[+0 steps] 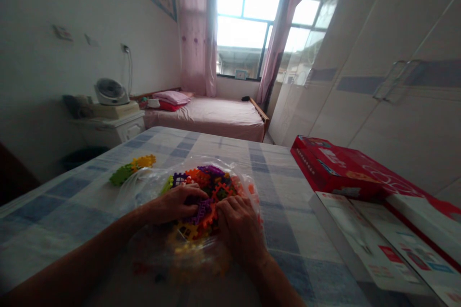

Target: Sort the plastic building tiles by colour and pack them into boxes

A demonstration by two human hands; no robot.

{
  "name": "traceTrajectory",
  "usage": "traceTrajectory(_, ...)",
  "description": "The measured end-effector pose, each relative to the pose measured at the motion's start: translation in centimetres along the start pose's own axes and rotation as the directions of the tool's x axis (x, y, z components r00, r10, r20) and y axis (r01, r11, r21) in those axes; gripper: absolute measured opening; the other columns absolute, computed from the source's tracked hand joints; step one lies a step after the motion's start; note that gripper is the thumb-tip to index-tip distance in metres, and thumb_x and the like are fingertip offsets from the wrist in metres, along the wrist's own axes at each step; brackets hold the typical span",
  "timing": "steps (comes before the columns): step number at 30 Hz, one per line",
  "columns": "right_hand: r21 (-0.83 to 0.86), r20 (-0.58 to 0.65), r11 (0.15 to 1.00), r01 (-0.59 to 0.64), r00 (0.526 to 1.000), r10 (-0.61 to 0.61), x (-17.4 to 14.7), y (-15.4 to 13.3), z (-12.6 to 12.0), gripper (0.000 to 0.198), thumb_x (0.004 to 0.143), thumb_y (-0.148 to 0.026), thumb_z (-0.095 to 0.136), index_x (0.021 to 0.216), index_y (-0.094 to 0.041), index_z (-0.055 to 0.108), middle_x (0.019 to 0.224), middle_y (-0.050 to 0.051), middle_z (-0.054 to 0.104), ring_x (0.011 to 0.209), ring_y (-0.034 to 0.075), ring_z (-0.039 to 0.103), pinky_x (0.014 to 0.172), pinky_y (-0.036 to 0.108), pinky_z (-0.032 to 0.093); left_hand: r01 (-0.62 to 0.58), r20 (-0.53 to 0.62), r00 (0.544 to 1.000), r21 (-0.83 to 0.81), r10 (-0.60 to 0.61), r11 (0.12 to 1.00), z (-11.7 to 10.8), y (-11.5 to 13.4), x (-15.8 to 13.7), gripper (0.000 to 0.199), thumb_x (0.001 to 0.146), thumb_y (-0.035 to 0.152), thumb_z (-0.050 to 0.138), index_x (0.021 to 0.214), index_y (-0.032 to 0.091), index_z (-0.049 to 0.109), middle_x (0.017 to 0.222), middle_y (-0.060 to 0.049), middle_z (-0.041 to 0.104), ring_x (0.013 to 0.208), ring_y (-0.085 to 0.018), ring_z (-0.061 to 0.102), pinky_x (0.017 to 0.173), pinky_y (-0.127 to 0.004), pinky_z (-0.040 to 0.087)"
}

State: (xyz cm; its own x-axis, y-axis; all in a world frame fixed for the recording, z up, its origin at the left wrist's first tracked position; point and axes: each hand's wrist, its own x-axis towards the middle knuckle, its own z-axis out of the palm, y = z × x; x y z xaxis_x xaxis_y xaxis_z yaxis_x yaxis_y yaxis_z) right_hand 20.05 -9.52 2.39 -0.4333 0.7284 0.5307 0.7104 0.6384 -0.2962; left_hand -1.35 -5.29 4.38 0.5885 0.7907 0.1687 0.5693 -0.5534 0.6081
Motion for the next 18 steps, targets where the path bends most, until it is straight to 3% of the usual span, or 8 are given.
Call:
traceTrajectory(10,0.001,-0.012,1.000,0.003,1.000,-0.003,-0.08,-0.04,-0.08,0.018,0.093,-0.019,0.042,0.085,-0.021,0.058,0.085,0.003,0.061,0.085,0.017,0.052,0.084,0.034,0.037,-0.007,-0.025,1.000,0.012,0.007,1.000,0.22,-0.11,-0.07,0.020,0.067,0.017,0.055,0.084,0.018,0.064,0.087,-0.001,0.059,0.080,-0.014,0.053,0.078,-0.025,0.041)
traceTrajectory(15,0.003,-0.007,1.000,0.003,1.000,-0.003,-0.04,-0.03,-0.22,0.017,0.092,-0.018,0.043,0.085,-0.021,0.057,0.085,0.003,0.061,0.085,0.017,0.052,0.085,0.034,0.037,0.008,-0.029,1.000,0.019,-0.008,1.000,0.15,0.07,-0.18,0.020,0.068,0.019,0.056,0.085,0.018,0.065,0.081,0.001,0.061,0.073,-0.012,0.053,0.071,-0.023,0.041)
traceTrajectory(18,0.004,-0.001,1.000,0.002,1.000,-0.002,-0.11,-0.02,-0.24,0.017,0.093,-0.019,0.042,0.086,-0.021,0.058,0.085,0.003,0.061,0.086,0.017,0.052,0.085,0.034,0.037,0.002,0.006,1.000,-0.010,-0.002,1.000,0.01,0.20,-0.23,0.028,0.071,0.019,0.055,0.096,0.019,0.067,0.087,0.000,0.064,0.078,-0.013,0.056,0.075,-0.023,0.042)
